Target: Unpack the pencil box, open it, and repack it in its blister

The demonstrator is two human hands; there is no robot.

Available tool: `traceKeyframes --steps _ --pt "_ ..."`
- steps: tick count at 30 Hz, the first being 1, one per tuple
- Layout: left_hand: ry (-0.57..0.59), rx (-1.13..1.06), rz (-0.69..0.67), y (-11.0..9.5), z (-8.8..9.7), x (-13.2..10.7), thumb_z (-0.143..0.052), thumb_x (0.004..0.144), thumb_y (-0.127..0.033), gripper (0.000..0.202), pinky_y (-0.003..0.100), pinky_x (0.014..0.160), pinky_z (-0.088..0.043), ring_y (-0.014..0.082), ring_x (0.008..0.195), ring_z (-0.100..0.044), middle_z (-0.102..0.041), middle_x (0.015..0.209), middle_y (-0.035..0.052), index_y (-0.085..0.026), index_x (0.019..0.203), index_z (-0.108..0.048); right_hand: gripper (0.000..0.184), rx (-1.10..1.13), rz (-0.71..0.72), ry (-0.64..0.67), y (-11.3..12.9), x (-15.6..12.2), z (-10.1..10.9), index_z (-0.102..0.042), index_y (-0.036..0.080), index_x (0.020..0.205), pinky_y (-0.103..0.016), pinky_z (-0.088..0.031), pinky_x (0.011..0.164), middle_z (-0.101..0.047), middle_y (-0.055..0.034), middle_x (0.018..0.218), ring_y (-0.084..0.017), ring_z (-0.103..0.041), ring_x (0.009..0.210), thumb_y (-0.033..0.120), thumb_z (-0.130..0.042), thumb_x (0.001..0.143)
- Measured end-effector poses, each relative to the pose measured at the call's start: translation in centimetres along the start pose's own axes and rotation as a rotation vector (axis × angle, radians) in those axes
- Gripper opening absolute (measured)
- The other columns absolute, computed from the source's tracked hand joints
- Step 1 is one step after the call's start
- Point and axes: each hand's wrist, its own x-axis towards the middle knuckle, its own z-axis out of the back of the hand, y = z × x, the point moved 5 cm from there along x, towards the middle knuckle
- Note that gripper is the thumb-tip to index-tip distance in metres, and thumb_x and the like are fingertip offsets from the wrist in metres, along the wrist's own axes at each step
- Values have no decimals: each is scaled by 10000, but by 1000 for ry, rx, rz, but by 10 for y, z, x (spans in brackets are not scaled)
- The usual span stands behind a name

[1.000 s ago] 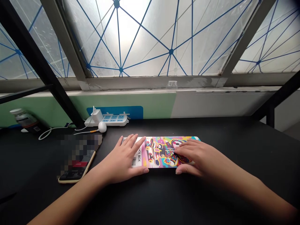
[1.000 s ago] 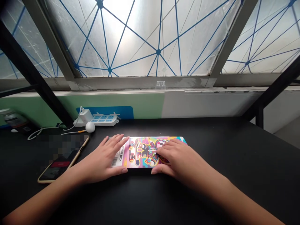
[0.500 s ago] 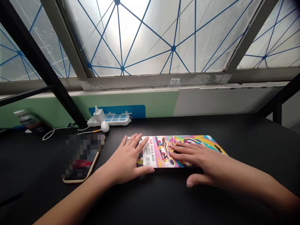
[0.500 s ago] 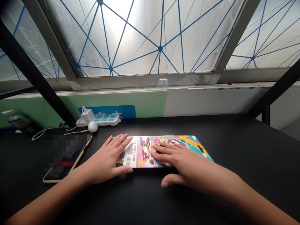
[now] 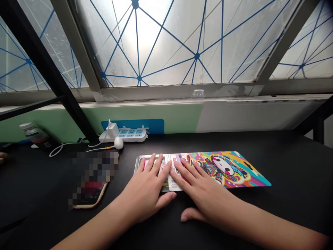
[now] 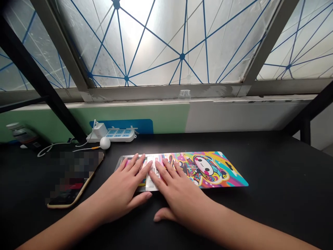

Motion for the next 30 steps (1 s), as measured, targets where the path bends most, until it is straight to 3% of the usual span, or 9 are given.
traceKeyframes --steps 3,5,9,11,14,19,23,26,30 --pt "-27 5 41 0 -5 2 -522 940 -706 947 672 1170 -315 433 1534 -204 -232 1665 236 -145 1639 -217 1111 2 -28 27 6 12 -6 -342 86 1584 -713 -368 1128 -326 -271 1627 -505 -303 1484 624 -818 736" --pt "-37 30 58 4 -8 4 -543 926 -712 955 673 1166 -322 443 1525 -224 -232 1660 247 -134 1629 -252 1060 12 -26 37 6 18 -5 -348 93 1582 -716 -379 1121 -325 -261 1630 -499 -313 1482 606 -799 771" --pt "-43 104 48 14 -13 5 -600 964 -533 783 622 1171 -358 411 1519 -278 -286 1648 224 -125 1586 -357 858 6 13 -6 0 21 -1 -409 108 1554 -702 -397 1118 -377 -240 1613 -480 -355 1468 535 -724 879" --pt "-53 127 39 16 -14 5 -564 991 -421 682 603 1167 -376 389 1519 -299 -302 1649 206 -122 1575 -377 736 -2 31 -33 -7 16 0 -455 122 1527 -679 -412 1120 -409 -234 1598 -460 -384 1460 426 -717 910" --pt "-50 122 43 18 -12 6 -532 997 -392 659 610 1162 -377 399 1515 -309 -315 1647 203 -108 1571 -380 667 1 29 -65 -24 1 -1 -461 177 1529 -632 -426 1132 -432 -187 1601 -409 -399 1468 250 -702 911" --pt "37 123 67 29 -8 5 -557 936 -224 669 627 1120 -403 455 1493 -321 -329 1650 188 -173 1580 -382 605 5 44 -84 -53 -24 -1 -392 272 1573 -597 -406 1161 -511 -107 1564 -308 -472 1436 170 -540 995" --pt "1 114 68 42 -3 -2 -549 956 -191 679 628 1081 -426 474 1464 -371 -357 1645 175 -350 1588 -360 594 -19 41 -66 -67 -35 3 -362 292 1589 -561 -464 1118 -513 -92 1564 -296 -500 1413 133 -450 1023" --pt "-2 110 70 51 -1 -5 -585 957 -254 689 612 1074 -439 492 1449 -388 -358 1645 172 -370 1593 -345 648 -2 20 -45 -79 -41 7 -367 325 1585 -537 -464 1126 -496 -61 1578 -275 -475 1438 65 -412 993" --pt "6 136 89 59 1 -5 -564 980 -302 668 618 1080 -434 470 1451 -402 -365 1647 151 -374 1600 -328 839 -49 -52 -23 -101 -53 11 -383 351 1574 -541 -460 1131 -483 -29 1588 -269 -448 1460 -68 -369 847"
